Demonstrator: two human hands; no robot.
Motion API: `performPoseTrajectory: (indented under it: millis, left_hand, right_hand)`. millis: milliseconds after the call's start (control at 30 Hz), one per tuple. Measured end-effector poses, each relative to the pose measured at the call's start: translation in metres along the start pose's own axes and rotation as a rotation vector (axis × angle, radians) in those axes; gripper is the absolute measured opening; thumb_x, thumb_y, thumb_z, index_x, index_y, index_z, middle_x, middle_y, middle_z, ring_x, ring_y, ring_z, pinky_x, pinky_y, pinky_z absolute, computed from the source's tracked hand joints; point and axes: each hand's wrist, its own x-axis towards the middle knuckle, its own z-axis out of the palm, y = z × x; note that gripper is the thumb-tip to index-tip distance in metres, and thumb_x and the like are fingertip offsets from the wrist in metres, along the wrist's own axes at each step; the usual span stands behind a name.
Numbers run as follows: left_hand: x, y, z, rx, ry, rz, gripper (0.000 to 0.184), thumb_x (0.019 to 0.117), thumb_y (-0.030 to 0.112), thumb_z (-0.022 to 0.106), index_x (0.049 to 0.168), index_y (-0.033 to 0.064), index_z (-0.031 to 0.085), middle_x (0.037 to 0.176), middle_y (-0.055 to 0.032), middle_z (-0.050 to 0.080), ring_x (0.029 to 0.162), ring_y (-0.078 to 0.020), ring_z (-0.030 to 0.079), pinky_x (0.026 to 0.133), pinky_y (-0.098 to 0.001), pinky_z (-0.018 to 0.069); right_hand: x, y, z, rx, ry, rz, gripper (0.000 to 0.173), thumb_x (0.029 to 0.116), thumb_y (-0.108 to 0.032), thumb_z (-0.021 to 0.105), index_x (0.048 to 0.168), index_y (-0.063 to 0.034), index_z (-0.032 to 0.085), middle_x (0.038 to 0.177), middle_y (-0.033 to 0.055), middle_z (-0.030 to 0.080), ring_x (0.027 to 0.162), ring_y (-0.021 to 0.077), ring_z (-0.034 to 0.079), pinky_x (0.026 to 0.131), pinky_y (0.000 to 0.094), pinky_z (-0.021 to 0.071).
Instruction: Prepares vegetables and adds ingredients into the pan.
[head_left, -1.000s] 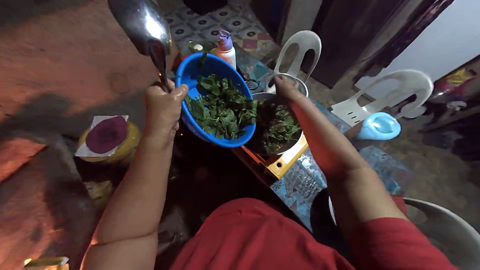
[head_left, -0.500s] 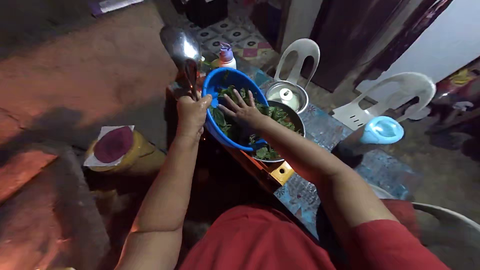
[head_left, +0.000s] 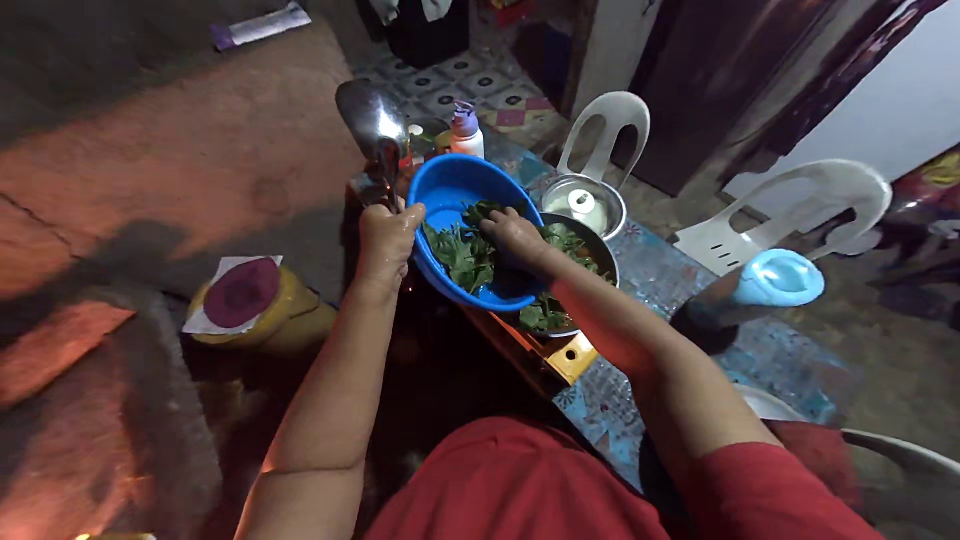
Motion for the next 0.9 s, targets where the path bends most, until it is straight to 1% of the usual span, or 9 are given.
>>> performPoseTrajectory:
  millis: [67, 133, 233, 333, 400, 500, 700, 767, 900]
  left_hand:
    - [0.0, 0.0, 0.0, 0.026, -0.006, -0.013, 0.023, 0.0891, 0.018, 0.074, 0.083, 0.0133, 0.052, 0.073, 0.0032, 0.051, 0.064, -0.0064, 0.052, 0.062, -0.0271, 0.0488]
    - [0.0, -0.001, 0.0, 0.03, -0.01, -0.025, 0.021, 0.0899, 0.018, 0.074, 0.087, 0.0124, 0.053, 0.075, 0.003, 0.052, 0.066, -0.0063, 0.053, 0.064, -0.0269, 0.0493]
    - [-0.001, 0.004, -0.002, 0.033, 0.007, -0.046, 0.02, 0.0906, 0.02, 0.073, 0.091, 0.0117, 0.055, 0.077, 0.0029, 0.056, 0.068, -0.0054, 0.056, 0.065, -0.0275, 0.0521]
    - [-0.002, 0.012, -0.004, 0.019, 0.017, -0.008, 0.021, 0.0903, 0.019, 0.073, 0.091, 0.0125, 0.053, 0.077, 0.0036, 0.054, 0.067, -0.0046, 0.055, 0.063, -0.0254, 0.0512]
    - [-0.004, 0.016, -0.005, 0.021, 0.014, 0.029, 0.022, 0.0898, 0.017, 0.073, 0.089, 0.0136, 0.051, 0.076, 0.0049, 0.054, 0.066, -0.0035, 0.055, 0.063, -0.0243, 0.0517]
    - [-0.005, 0.017, -0.003, 0.041, 0.011, 0.032, 0.021, 0.0896, 0.019, 0.073, 0.088, 0.0135, 0.052, 0.075, 0.0046, 0.053, 0.066, -0.0041, 0.055, 0.064, -0.0263, 0.0511]
    - [-0.014, 0.011, 0.005, -0.014, 0.027, -0.024, 0.018, 0.0898, 0.019, 0.073, 0.092, 0.0114, 0.056, 0.078, 0.0028, 0.057, 0.068, -0.0054, 0.058, 0.065, -0.0273, 0.0534]
    - [-0.016, 0.008, 0.005, -0.03, 0.026, -0.037, 0.019, 0.0903, 0.019, 0.073, 0.094, 0.0102, 0.056, 0.08, 0.0018, 0.058, 0.07, -0.0068, 0.059, 0.067, -0.029, 0.0542]
    - [-0.02, 0.01, -0.007, 0.003, 0.045, -0.025, 0.021, 0.0902, 0.02, 0.073, 0.089, 0.0134, 0.053, 0.077, 0.004, 0.056, 0.068, -0.0056, 0.056, 0.066, -0.028, 0.052]
  right_hand:
    - [-0.002, 0.006, -0.005, 0.106, 0.09, -0.022, 0.043, 0.082, 0.001, 0.073, 0.124, -0.0069, 0.067, 0.131, 0.0191, 0.063, 0.126, 0.0448, 0.056, 0.095, 0.0629, 0.0535]
    - [-0.006, 0.005, -0.019, 0.181, 0.173, -0.066, 0.046, 0.0776, 0.002, 0.075, 0.123, -0.0027, 0.067, 0.127, 0.0229, 0.064, 0.121, 0.0465, 0.058, 0.095, 0.0629, 0.0517]
    - [-0.01, 0.001, -0.05, 0.203, 0.216, -0.06, 0.052, 0.0747, -0.006, 0.082, 0.124, -0.0016, 0.065, 0.127, 0.0231, 0.064, 0.121, 0.0442, 0.058, 0.099, 0.0607, 0.0503]
    - [-0.015, 0.01, -0.074, 0.227, 0.308, -0.068, 0.056, 0.0732, -0.004, 0.081, 0.126, 0.0007, 0.065, 0.126, 0.0242, 0.064, 0.121, 0.0426, 0.06, 0.103, 0.0581, 0.0486]
    - [-0.016, 0.018, -0.083, 0.218, 0.331, -0.054, 0.053, 0.0747, -0.003, 0.079, 0.126, 0.0018, 0.064, 0.126, 0.0249, 0.064, 0.12, 0.0425, 0.061, 0.102, 0.0578, 0.049]
    - [-0.02, 0.018, -0.088, 0.22, 0.294, -0.023, 0.055, 0.0757, -0.007, 0.08, 0.127, 0.0011, 0.064, 0.129, 0.0234, 0.064, 0.123, 0.0406, 0.059, 0.105, 0.0566, 0.0473]
    - [-0.025, 0.008, -0.094, 0.263, 0.346, -0.083, 0.047, 0.0815, -0.005, 0.075, 0.127, 0.0027, 0.064, 0.125, 0.0224, 0.067, 0.118, 0.0364, 0.064, 0.104, 0.0519, 0.0496]
    - [-0.028, 0.006, -0.1, 0.271, 0.352, -0.095, 0.047, 0.0842, -0.006, 0.074, 0.128, 0.0037, 0.063, 0.127, 0.0228, 0.066, 0.12, 0.0358, 0.063, 0.106, 0.0504, 0.0486]
    - [-0.038, 0.027, -0.11, 0.25, 0.411, -0.02, 0.05, 0.0831, -0.006, 0.075, 0.131, 0.0027, 0.063, 0.129, 0.023, 0.065, 0.123, 0.0364, 0.062, 0.108, 0.0513, 0.0478]
